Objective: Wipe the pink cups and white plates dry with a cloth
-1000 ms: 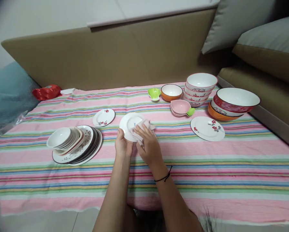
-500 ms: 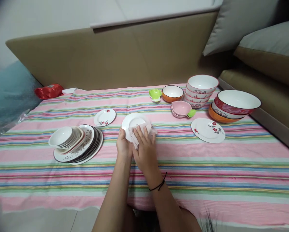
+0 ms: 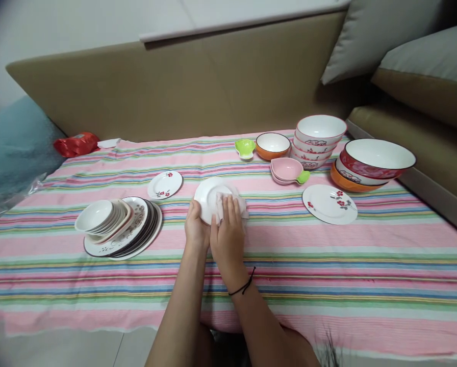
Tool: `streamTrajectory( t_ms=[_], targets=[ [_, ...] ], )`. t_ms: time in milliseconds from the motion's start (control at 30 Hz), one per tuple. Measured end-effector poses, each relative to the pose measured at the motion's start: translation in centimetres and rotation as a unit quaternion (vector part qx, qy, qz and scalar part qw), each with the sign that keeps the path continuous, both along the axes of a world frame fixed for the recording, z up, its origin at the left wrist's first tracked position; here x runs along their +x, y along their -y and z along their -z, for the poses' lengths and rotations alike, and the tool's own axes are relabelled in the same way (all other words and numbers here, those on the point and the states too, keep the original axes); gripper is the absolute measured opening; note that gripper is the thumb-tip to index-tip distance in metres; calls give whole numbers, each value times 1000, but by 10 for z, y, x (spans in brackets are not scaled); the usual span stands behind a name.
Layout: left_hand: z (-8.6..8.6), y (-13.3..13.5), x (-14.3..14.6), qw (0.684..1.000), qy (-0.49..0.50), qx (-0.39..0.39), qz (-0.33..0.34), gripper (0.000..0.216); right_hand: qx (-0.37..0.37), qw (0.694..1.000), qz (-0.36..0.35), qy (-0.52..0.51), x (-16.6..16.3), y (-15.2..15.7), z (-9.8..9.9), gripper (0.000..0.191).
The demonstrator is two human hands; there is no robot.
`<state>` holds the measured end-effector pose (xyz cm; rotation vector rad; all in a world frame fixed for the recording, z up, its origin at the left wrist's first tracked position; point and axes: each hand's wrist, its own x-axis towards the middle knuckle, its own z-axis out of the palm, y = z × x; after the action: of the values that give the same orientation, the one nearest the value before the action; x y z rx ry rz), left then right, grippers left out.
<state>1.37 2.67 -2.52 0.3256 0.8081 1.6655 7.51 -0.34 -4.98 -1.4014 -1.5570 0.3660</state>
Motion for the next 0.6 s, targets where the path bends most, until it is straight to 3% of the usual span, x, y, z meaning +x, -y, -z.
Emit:
streamTrajectory(
  t_ms=[133, 233, 333, 433, 600],
  targets=[
    [-6, 5, 9, 986, -132, 59, 77, 26, -36, 991, 35, -121, 8, -14, 6, 56],
    [-7, 7, 13, 981, -156, 75, 84, 28, -20, 990, -29, -134, 16, -18, 6, 56],
    [-6, 7, 9, 989, -113, 73, 53, 30, 8, 988, -116, -99, 18, -15, 2, 54],
    [-4, 4, 1, 998, -21, 54, 11, 35, 23, 987, -154, -43, 13, -5, -5, 52],
    [-3, 0, -7, 998, 41, 33, 23, 51, 46, 994, -98, 6, -3, 6, -11, 56]
  ],
)
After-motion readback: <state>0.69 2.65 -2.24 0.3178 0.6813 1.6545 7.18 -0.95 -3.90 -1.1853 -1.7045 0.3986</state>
